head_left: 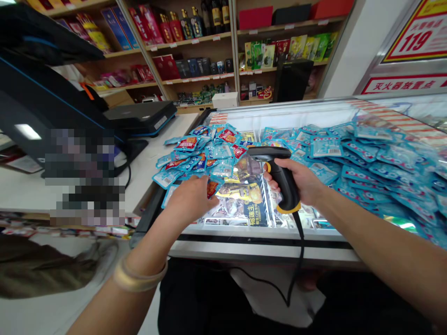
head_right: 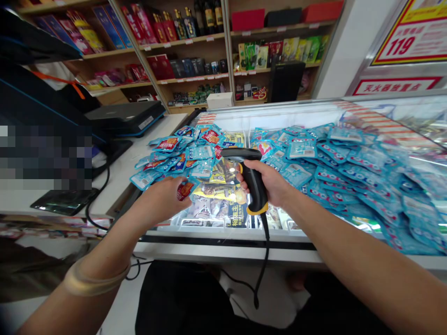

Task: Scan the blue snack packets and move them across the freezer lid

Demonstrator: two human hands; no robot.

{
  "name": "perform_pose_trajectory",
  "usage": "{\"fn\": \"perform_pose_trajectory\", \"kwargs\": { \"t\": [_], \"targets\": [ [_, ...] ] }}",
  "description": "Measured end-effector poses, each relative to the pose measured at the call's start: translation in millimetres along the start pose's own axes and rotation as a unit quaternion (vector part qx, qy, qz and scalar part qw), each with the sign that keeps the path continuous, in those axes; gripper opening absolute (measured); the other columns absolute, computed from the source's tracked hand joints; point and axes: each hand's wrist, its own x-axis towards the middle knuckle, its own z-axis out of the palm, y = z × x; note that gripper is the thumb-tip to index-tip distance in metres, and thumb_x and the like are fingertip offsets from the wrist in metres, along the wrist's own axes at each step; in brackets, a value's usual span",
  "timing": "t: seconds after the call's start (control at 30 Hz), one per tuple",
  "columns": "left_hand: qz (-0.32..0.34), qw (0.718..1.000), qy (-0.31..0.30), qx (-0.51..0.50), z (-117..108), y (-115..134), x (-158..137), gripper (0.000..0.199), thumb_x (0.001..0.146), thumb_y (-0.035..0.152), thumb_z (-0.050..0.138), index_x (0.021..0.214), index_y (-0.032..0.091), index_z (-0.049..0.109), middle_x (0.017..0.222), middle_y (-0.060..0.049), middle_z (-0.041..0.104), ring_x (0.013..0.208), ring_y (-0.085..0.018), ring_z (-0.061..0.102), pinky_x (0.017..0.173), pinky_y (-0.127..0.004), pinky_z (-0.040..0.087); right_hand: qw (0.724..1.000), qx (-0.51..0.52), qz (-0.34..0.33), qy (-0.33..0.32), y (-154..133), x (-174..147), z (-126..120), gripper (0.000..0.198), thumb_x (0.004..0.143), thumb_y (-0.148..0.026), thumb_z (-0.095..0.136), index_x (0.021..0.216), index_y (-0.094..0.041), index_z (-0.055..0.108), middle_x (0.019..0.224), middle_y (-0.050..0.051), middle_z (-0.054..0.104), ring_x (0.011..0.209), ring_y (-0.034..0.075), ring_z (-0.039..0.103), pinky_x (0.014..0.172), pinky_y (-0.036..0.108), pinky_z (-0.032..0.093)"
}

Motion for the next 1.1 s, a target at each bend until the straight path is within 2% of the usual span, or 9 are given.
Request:
{"fn": "perform_pose_trajectory", "kwargs": {
  "t": [0.07, 0.23, 0.3, 0.4, 0.53, 0.63, 0.7, 0.87, 1.1],
  "targets": [
    [0.016, 1.000, -0.018, 0.004, -3, 0, -2, 0.029, 0.083, 0.031, 0.049, 0.102, 0.016, 0.065, 0.097, -0.016, 0.072, 0.087, -0.032, 0.068, 0.073, -0.037, 0.049, 1.000, 0.005, 0.001, 0.000, -1, -1, -1, 0.019, 0.079, -0.036, 0.061, 0.084, -0.017, 0.062, 0.068, 0.001, 0.058, 0.050, 0.010, 0.049, 0.045, 0.021, 0.044],
    [-0.002, 1.000, 0.005, -0.012, -1, -5, 0, 0.039, 0.087, 0.025, 0.037, 0.112, 0.015, 0.066, 0.099, -0.016, 0.074, 0.090, -0.032, 0.069, 0.076, -0.038, 0.047, 1.000, 0.014, -0.003, 0.009, -2, -2, 0, 0.018, 0.078, -0.035, 0.062, 0.083, -0.017, 0.062, 0.066, 0.001, 0.059, 0.050, 0.010, 0.050, 0.045, 0.021, 0.044],
    [-0.017, 0.999, 0.037, -0.020, -1, -8, 3, 0.037, 0.087, 0.029, 0.038, 0.104, 0.015, 0.068, 0.091, -0.016, 0.073, 0.082, -0.032, 0.068, 0.071, -0.037, 0.046, 1.000, 0.018, -0.003, 0.007, -2, -2, 1, 0.018, 0.078, -0.035, 0.063, 0.082, -0.018, 0.062, 0.066, 0.002, 0.059, 0.050, 0.011, 0.050, 0.045, 0.021, 0.044],
    [-0.026, 0.989, 0.112, -0.090, -7, -9, 14, 0.028, 0.085, 0.034, 0.042, 0.079, 0.018, 0.064, 0.068, -0.008, 0.065, 0.065, -0.025, 0.060, 0.062, -0.033, 0.041, 1.000, 0.022, -0.008, 0.006, -4, -4, 3, 0.018, 0.078, -0.035, 0.063, 0.082, -0.017, 0.063, 0.066, 0.002, 0.060, 0.049, 0.010, 0.050, 0.045, 0.021, 0.045],
    [-0.018, 0.931, 0.192, -0.310, -14, 10, 42, 0.024, 0.080, 0.037, 0.048, 0.064, 0.020, 0.052, 0.056, 0.002, 0.049, 0.054, -0.014, 0.045, 0.056, -0.026, 0.033, 0.999, 0.031, -0.020, 0.001, -6, -6, 4, 0.020, 0.077, -0.036, 0.063, 0.083, -0.016, 0.064, 0.066, 0.001, 0.060, 0.048, 0.009, 0.050, 0.046, 0.021, 0.045],
    [-0.016, 0.862, 0.171, -0.476, -8, 37, 68, 0.019, 0.077, 0.034, 0.049, 0.069, 0.019, 0.056, 0.058, 0.004, 0.049, 0.052, -0.011, 0.041, 0.054, -0.024, 0.032, 0.999, 0.028, -0.030, -0.009, -8, -7, 4, 0.022, 0.077, -0.038, 0.065, 0.084, -0.016, 0.063, 0.067, 0.001, 0.060, 0.049, 0.009, 0.050, 0.046, 0.020, 0.044],
    [-0.014, 0.839, 0.167, -0.518, 0, 53, 81, 0.017, 0.075, 0.032, 0.050, 0.069, 0.018, 0.057, 0.056, 0.005, 0.048, 0.051, -0.010, 0.039, 0.052, -0.024, 0.030, 0.999, 0.026, -0.034, -0.012, -10, -6, 2, 0.021, 0.077, -0.038, 0.065, 0.082, -0.017, 0.063, 0.067, 0.001, 0.060, 0.050, 0.010, 0.051, 0.045, 0.021, 0.044],
    [0.033, 0.869, 0.213, -0.445, 17, 68, 89, 0.013, 0.075, 0.027, 0.055, 0.070, 0.017, 0.060, 0.060, 0.003, 0.058, 0.057, -0.012, 0.049, 0.058, -0.024, 0.037, 1.000, 0.015, -0.022, 0.002, -13, -5, 0, 0.020, 0.079, -0.037, 0.064, 0.079, -0.017, 0.062, 0.067, 0.001, 0.059, 0.050, 0.010, 0.051, 0.046, 0.021, 0.045],
    [0.051, 0.904, 0.199, -0.375, 17, 65, 81, 0.014, 0.080, 0.024, 0.054, 0.080, 0.017, 0.067, 0.072, -0.002, 0.070, 0.068, -0.018, 0.061, 0.067, -0.028, 0.044, 1.000, 0.007, -0.023, -0.007, -12, -5, -1, 0.020, 0.078, -0.036, 0.065, 0.079, -0.016, 0.064, 0.066, 0.002, 0.059, 0.050, 0.010, 0.050, 0.046, 0.022, 0.046]
  ]
}}
